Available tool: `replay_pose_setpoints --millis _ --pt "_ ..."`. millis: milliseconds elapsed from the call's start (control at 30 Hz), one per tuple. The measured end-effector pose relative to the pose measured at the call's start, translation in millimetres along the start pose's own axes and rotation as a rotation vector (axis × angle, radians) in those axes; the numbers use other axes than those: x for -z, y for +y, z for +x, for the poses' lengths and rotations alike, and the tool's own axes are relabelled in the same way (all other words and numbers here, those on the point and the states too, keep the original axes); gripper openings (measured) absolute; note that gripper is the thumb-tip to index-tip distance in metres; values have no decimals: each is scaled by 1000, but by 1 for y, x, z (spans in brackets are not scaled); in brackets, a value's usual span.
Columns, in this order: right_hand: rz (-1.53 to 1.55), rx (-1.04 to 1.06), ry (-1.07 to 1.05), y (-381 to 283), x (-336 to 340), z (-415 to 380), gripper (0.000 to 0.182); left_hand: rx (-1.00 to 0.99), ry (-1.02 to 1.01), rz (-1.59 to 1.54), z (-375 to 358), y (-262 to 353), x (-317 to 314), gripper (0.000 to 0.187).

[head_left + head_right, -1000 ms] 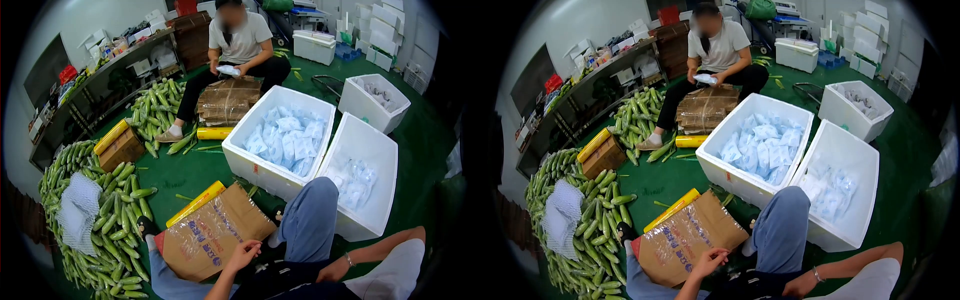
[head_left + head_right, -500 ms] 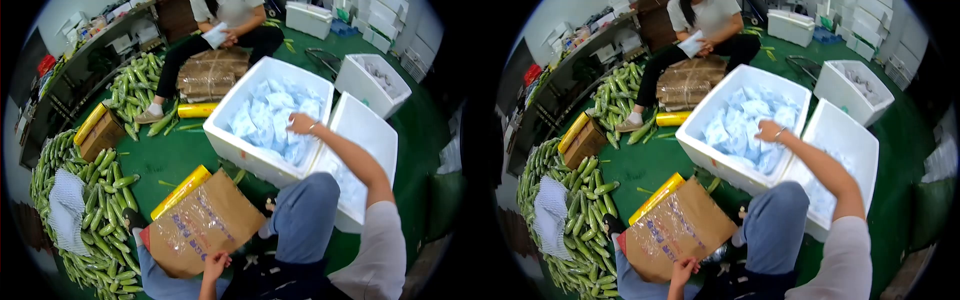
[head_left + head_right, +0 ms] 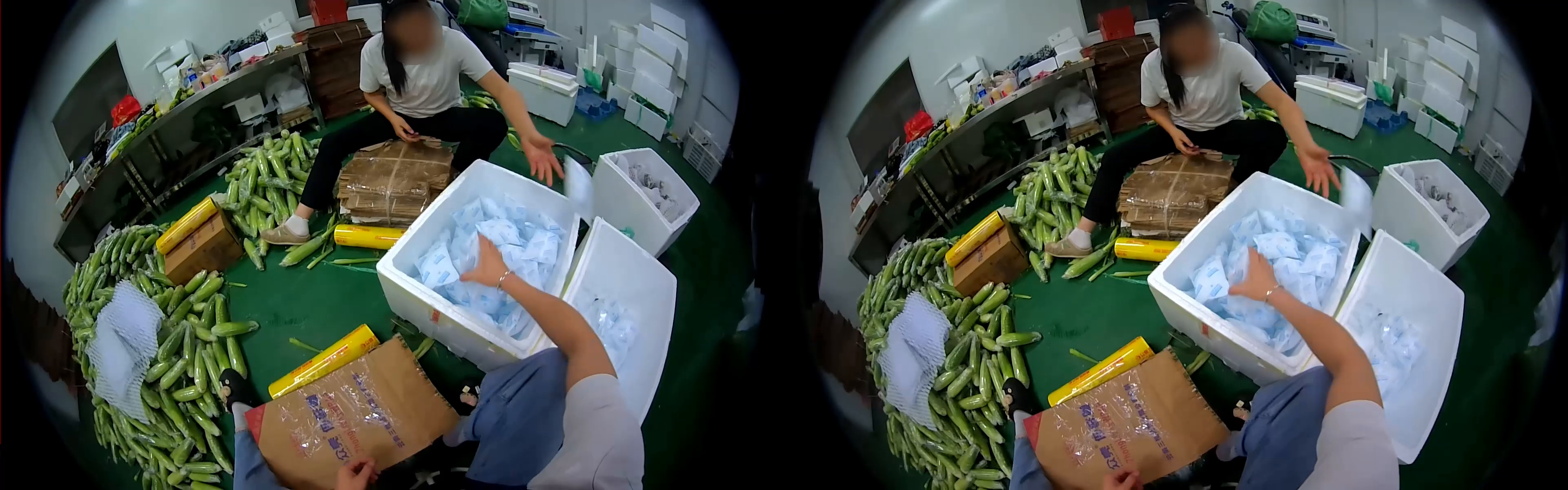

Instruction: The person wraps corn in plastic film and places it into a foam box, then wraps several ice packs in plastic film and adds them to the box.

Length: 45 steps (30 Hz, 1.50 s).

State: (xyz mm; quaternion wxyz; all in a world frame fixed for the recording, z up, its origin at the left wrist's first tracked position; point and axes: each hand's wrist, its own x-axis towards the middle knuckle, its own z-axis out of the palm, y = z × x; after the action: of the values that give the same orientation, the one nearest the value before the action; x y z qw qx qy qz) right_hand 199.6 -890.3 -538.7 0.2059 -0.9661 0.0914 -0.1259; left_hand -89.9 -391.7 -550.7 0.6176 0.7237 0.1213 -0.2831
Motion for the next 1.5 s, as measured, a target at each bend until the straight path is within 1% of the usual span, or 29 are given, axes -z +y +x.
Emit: replay_pose_setpoints --millis 33,67,133,200,233,300,333,400,467,533,567,667,733,767,867,967,1000,1033,1067,1100,1133,1167,1200,1233,1267,1300,1400,1467,1500 --pt "94 86 130 -13 20 -5 112 -27 18 34 -1 9 -2 21" --pt "97 79 124 -35 42 -20 112 -18 17 39 2 9 -2 21" --pt "132 367 11 -96 100 -56 109 -83 -26 -84 19 8 -8 17" --pt "70 504 -199 -155 132 -106 106 -199 -112 8 19 32 -19 23" --pt "83 563 -245 -176 135 -133 105 -199 -112 8 15 47 -29 23" --pt "94 681 -361 -203 125 -189 104 -334 -304 -336 1 66 -48 38" --pt "93 740 -431 -213 117 -214 104 -334 -301 -337 -3 57 -51 38" --pt "53 803 -529 -229 100 -256 104 -357 -375 -561 -9 29 -50 53" --pt "49 747 -644 -242 87 -288 107 -307 -367 -557 -25 21 -47 58" --pt "33 756 -668 -250 73 -313 107 -131 -232 -605 -40 10 -50 60" --pt "33 771 -674 -254 66 -323 107 -108 -146 -584 -42 2 -55 59" --pt "12 777 -698 -251 55 -338 110 -82 -136 -665 -49 -14 -49 56" --pt "159 784 -606 -240 44 -349 109 -82 -130 -699 -53 -20 -43 51" --pt "161 787 -618 -237 48 -351 109 -20 -142 -735 -54 -21 -37 49" --pt "49 813 -648 -234 56 -362 107 70 -224 -783 -58 -25 -22 45" --pt "172 632 -656 -229 41 -367 103 119 -251 -853 -54 -27 -17 43" --pt "218 561 -652 -227 31 -366 100 211 -172 -668 -44 -36 -5 41" --pt "191 493 -642 -225 23 -362 97 16 -256 -679 -25 -51 5 42" --pt "161 431 -639 -223 19 -352 94 -49 -45 -521 -29 -32 19 43" --pt "171 355 -596 -218 9 -338 91 -22 121 -354 -15 -48 46 38" --pt "182 288 -581 -216 2 -325 89 -132 290 -109 -13 -50 69 34" --pt "197 273 -442 -220 4 -310 87 -320 483 208 -3 -67 92 35" --pt "185 257 -329 -224 -6 -296 84 -340 542 254 10 -87 116 44" --pt "198 267 -297 -219 -28 -279 84 -155 697 635 1 -64 122 55" --pt "93 228 -175 -232 -40 -269 85 -105 742 670 2 -51 126 68" --pt "98 264 -180 -244 -51 -260 85 4 697 699 10 -45 132 71" --pt "130 393 -194 -278 -90 -227 87 31 736 764 32 -39 130 70" --pt "152 464 -225 -298 -119 -214 88 167 582 884 49 -39 127 66" --pt "173 545 -220 -305 -133 -211 89 175 584 888 54 -37 122 66"
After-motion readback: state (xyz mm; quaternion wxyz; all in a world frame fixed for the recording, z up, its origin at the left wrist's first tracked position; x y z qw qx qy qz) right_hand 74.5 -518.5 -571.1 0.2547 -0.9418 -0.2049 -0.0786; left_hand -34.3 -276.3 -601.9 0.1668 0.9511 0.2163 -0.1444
